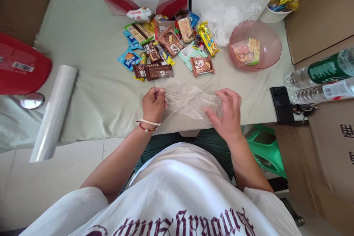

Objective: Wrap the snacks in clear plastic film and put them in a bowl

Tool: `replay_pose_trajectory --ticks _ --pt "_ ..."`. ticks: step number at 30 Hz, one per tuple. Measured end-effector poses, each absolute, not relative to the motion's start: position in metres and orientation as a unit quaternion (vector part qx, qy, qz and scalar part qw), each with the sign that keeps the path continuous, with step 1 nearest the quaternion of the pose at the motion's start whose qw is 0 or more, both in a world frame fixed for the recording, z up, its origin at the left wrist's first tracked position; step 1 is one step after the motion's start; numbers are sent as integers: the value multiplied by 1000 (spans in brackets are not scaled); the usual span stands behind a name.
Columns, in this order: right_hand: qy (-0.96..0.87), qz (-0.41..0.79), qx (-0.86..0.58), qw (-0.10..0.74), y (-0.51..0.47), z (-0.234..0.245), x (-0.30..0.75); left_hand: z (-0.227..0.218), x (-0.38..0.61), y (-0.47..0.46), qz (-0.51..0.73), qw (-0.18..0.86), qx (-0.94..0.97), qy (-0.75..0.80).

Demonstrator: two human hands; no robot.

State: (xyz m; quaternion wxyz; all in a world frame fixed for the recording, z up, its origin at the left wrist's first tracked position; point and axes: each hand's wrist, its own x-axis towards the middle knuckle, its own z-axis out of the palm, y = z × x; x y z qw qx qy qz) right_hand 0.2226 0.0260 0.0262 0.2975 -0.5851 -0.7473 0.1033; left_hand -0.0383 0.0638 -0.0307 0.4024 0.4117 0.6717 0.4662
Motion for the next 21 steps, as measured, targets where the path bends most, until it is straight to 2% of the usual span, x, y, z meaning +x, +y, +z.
replay_pose_trajectory --ticks 3,6,9,12,15,18,21 --pt "-850 98 -473 211 25 30 195 -30 -37 68 479 438 383 657" --pt "-867 91 -458 174 32 17 179 -24 -42 72 493 516 308 629" --pt "-825 106 -510 221 40 5 176 -13 -49 71 497 596 238 584" --pt "-779 186 -531 275 42 4 174 -4 -52 63 502 643 211 539" --pt "-729 251 -559 305 39 9 167 -1 -46 51 526 609 209 556" --pt "-687 266 -597 316 36 15 155 1 -33 38 526 556 221 604" --pt "-669 269 -607 333 32 18 141 3 -21 29 481 585 269 596"
